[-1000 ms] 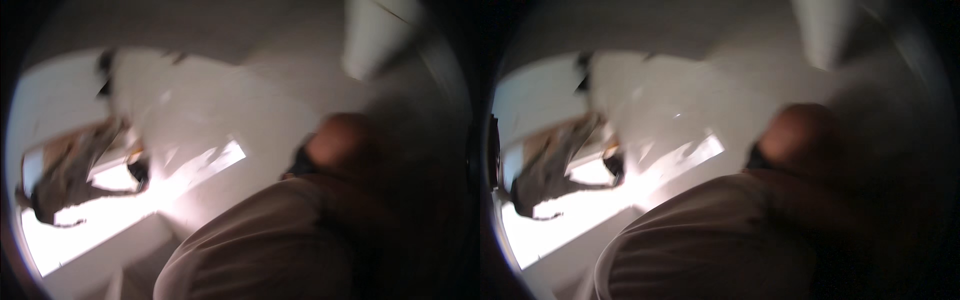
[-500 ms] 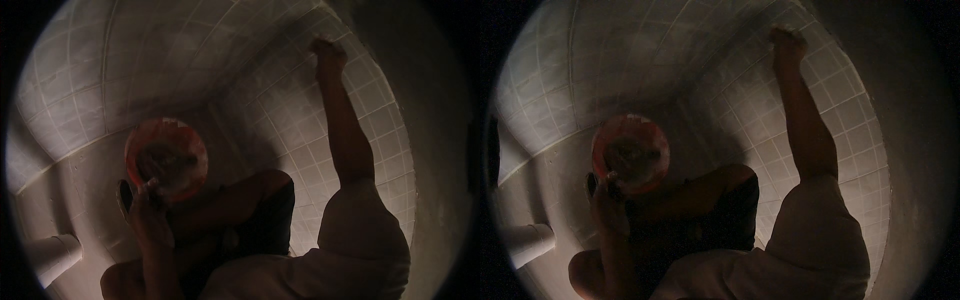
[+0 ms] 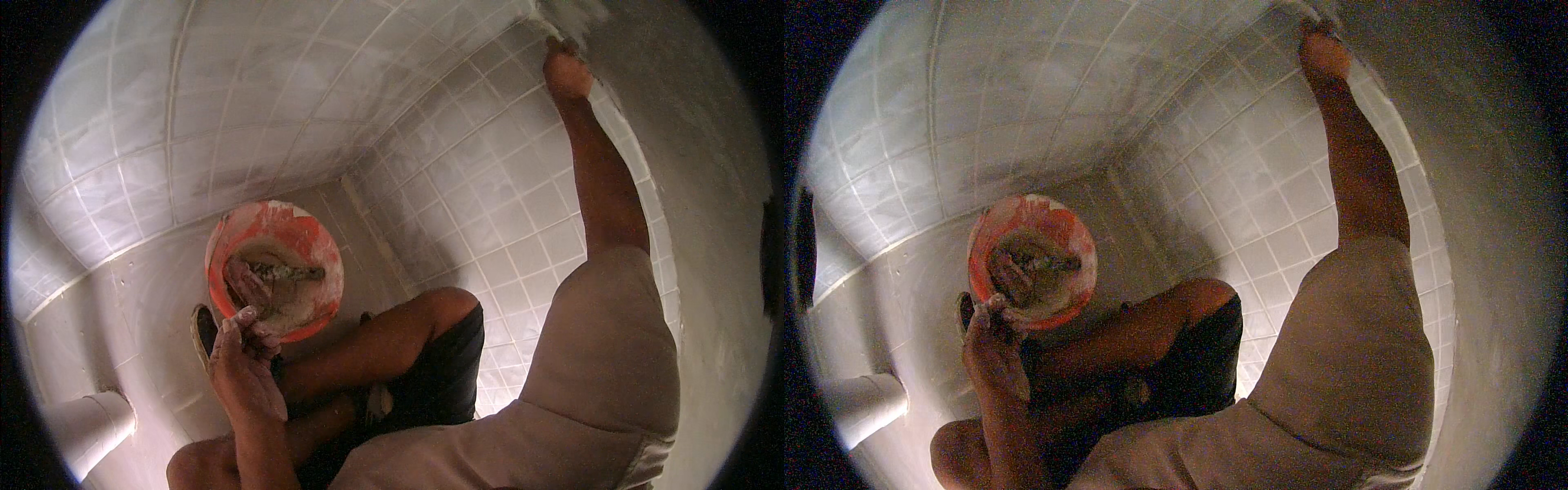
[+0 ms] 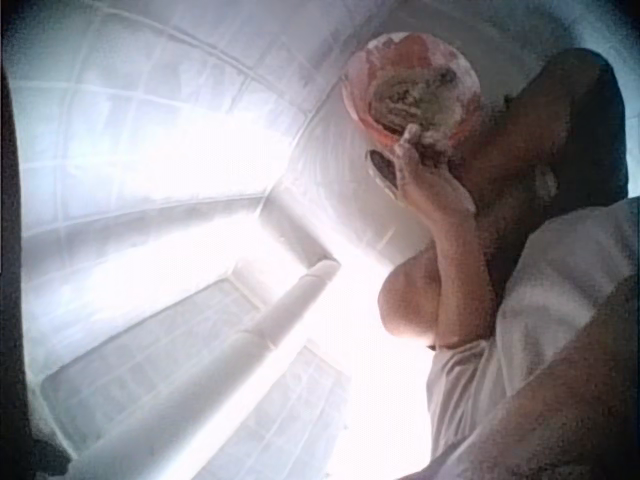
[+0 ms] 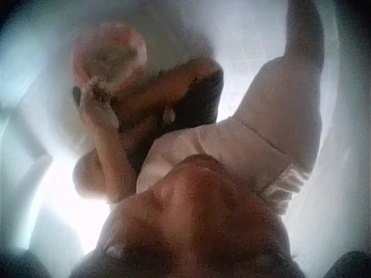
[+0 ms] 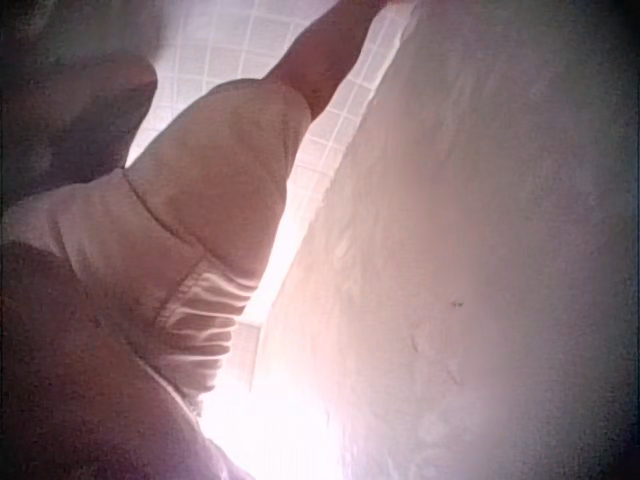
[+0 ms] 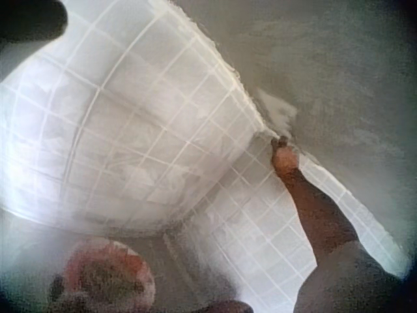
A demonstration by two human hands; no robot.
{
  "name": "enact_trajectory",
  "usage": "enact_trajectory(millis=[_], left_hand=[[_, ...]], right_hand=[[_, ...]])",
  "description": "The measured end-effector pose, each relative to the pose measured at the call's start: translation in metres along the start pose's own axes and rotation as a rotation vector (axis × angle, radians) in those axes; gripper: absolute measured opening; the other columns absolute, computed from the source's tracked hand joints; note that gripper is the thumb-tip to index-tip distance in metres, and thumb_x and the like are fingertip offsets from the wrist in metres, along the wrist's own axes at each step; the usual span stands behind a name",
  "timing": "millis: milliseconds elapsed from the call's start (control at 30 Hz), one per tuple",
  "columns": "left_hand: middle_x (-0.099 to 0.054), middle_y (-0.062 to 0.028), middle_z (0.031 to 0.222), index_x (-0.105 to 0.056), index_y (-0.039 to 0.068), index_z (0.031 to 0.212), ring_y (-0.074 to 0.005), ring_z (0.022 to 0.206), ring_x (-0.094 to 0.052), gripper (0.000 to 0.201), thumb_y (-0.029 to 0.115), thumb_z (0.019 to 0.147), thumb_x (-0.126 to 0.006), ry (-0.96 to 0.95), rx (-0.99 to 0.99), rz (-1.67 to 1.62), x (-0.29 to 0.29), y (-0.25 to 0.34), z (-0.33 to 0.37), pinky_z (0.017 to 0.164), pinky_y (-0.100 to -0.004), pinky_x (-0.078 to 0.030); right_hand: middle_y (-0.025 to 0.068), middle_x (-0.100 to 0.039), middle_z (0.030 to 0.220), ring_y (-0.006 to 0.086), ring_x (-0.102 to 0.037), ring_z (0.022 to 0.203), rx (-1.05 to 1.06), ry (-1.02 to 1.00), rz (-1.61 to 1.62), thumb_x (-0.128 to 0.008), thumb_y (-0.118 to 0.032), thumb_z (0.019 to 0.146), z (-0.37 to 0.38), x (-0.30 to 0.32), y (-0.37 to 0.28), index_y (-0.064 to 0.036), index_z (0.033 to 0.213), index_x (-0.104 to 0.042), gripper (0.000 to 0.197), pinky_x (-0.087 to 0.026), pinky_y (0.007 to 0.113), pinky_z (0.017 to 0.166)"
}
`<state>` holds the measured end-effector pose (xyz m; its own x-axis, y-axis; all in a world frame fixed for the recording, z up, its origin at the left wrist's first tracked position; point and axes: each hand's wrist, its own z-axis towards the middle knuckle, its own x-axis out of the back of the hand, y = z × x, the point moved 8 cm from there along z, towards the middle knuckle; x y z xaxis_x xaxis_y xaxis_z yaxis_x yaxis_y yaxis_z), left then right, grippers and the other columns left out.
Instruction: The person applies grout to the corners and joints of a tiled wall section using a plastic spreader and their fingers, taking material from a bucket.
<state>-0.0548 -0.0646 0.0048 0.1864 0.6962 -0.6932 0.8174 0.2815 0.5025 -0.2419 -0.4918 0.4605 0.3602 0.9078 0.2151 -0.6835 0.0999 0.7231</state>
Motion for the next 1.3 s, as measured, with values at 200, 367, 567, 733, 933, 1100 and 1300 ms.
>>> enact_trajectory(millis=[200, 367, 567, 733, 933, 1100, 1300], left_hand=[[-0.063, -0.0060, 0.088, -0.063, 0.001, 0.107, -0.0157, 0.076, -0.059, 0.030, 0.027, 0.101, -0.050, 0.007, -0.009, -0.026, -0.004, -0.003, 0.000, 0.070, -0.0289, -0.048], [-0.063, -0.0058, 0.085, -0.062, 0.000, 0.105, -0.0158, 0.074, -0.060, 0.031, 0.028, 0.101, -0.051, -0.049, 0.035, -0.087, 0.008, -0.015, 0.008, 0.070, -0.0278, -0.049], [-0.062, -0.0064, 0.083, -0.062, 0.000, 0.105, -0.0158, 0.074, -0.060, 0.032, 0.029, 0.101, -0.050, -0.036, 0.049, -0.060, 0.001, -0.015, 0.003, 0.069, -0.0280, -0.049], [-0.062, -0.0059, 0.083, -0.062, 0.000, 0.106, -0.0152, 0.074, -0.060, 0.032, 0.030, 0.100, -0.051, -0.042, 0.043, -0.013, 0.005, -0.011, 0.003, 0.068, -0.0276, -0.049], [-0.063, -0.0059, 0.083, -0.063, 0.000, 0.107, -0.0151, 0.074, -0.060, 0.031, 0.028, 0.100, -0.051, 0.012, 0.066, -0.047, 0.003, -0.015, 0.000, 0.068, -0.0272, -0.050], [-0.063, -0.0062, 0.084, -0.063, 0.000, 0.107, -0.0156, 0.074, -0.060, 0.031, 0.028, 0.100, -0.051, -0.043, 0.070, -0.040, 0.003, -0.017, 0.002, 0.068, -0.0274, -0.050], [-0.062, -0.0065, 0.084, -0.062, 0.000, 0.105, -0.0154, 0.075, -0.059, 0.031, 0.028, 0.101, -0.049, -0.082, 0.084, -0.029, 0.004, -0.022, 0.005, 0.067, -0.0277, -0.049]], right_hand=[[0.0135, -0.059, 0.121, 0.0382, -0.068, 0.093, 0.011, 0.014, -0.002, -0.049, -0.017, 0.094, 0.000, -0.014, 0.003, -0.0191, 0.126, -0.056, 0.033, -0.058, 0.050, 0.077], [0.0103, -0.055, 0.129, 0.0360, -0.064, 0.102, -0.031, 0.161, 0.067, -0.049, -0.023, 0.095, -0.004, -0.022, 0.006, -0.0183, 0.133, -0.052, 0.039, -0.054, 0.053, 0.083], [0.0117, -0.047, 0.135, 0.0323, -0.046, 0.128, -0.071, 0.122, -0.084, -0.048, -0.035, 0.095, -0.015, -0.020, -0.012, -0.0158, 0.146, -0.039, 0.055, -0.043, 0.053, 0.099], [0.0142, -0.049, 0.131, 0.0344, -0.049, 0.125, -0.064, 0.004, -0.144, -0.047, -0.038, 0.096, -0.008, -0.018, -0.010, -0.0162, 0.144, -0.041, 0.054, -0.043, 0.054, 0.099], [0.0139, -0.050, 0.132, 0.0346, -0.050, 0.123, -0.015, 0.023, -0.132, -0.048, -0.038, 0.096, -0.013, -0.020, -0.003, -0.0146, 0.143, -0.042, 0.053, -0.045, 0.055, 0.097], [0.0139, -0.047, 0.138, 0.0343, -0.048, 0.126, 0.032, -0.010, -0.105, -0.047, -0.031, 0.095, -0.018, -0.020, -0.001, -0.0115, 0.143, -0.042, 0.052, -0.046, 0.054, 0.097], [0.0196, -0.053, 0.134, 0.0365, -0.057, 0.118, 0.092, -0.093, -0.186, -0.045, -0.021, 0.095, 0.005, -0.022, -0.006, -0.0030, 0.139, -0.046, 0.048, -0.054, 0.051, 0.089]])
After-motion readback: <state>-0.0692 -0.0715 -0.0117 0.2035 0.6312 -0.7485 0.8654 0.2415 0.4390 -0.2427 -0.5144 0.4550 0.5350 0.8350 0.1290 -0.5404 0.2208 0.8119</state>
